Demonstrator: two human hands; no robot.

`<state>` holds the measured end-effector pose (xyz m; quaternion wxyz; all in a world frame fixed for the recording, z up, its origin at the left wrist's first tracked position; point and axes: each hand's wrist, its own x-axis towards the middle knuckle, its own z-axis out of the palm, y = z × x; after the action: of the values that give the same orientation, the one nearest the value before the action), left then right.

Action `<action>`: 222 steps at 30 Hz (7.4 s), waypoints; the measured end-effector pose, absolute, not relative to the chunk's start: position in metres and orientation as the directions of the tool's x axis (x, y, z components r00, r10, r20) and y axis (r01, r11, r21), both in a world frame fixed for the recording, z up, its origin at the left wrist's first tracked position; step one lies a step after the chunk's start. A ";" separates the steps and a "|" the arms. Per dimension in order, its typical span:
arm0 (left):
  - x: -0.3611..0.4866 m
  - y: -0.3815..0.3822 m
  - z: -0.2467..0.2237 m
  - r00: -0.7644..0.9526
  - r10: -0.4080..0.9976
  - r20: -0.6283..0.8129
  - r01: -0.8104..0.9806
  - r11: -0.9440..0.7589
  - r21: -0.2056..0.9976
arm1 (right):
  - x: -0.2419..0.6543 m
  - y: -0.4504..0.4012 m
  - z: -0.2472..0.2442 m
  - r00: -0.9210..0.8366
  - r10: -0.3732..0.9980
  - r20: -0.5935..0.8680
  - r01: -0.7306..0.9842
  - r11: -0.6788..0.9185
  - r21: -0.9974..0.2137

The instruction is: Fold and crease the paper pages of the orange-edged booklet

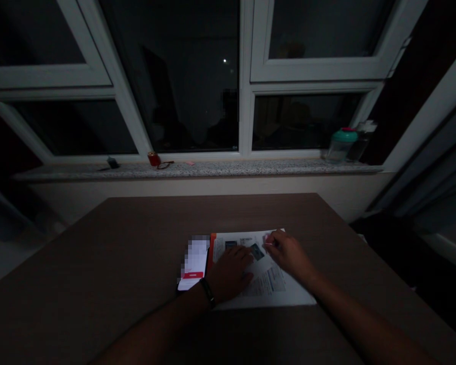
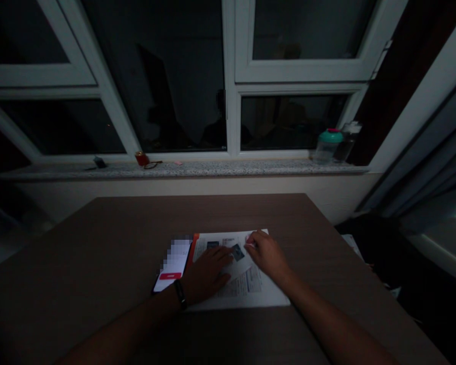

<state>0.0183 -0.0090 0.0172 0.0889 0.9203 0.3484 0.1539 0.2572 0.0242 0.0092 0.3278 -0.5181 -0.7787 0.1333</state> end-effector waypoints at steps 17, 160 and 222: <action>0.022 -0.009 0.022 0.792 0.577 0.199 0.520 -0.809 0.273 | 0.237 0.023 -0.002 -0.221 0.935 0.277 0.507 0.353 -0.787; 0.014 -0.005 0.010 0.623 0.752 0.213 0.698 -0.658 0.283 | 0.251 0.014 0.019 -0.473 0.787 0.395 0.755 0.594 -0.278; 0.020 -0.018 0.022 0.607 0.772 0.188 0.744 -0.635 0.209 | 0.242 0.008 0.014 -0.533 0.733 0.422 0.579 0.680 -0.450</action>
<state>0.0204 -0.0184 0.0222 0.0549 0.8946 0.4236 0.1313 0.2425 0.0080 0.0139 0.2997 -0.3789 -0.8660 0.1286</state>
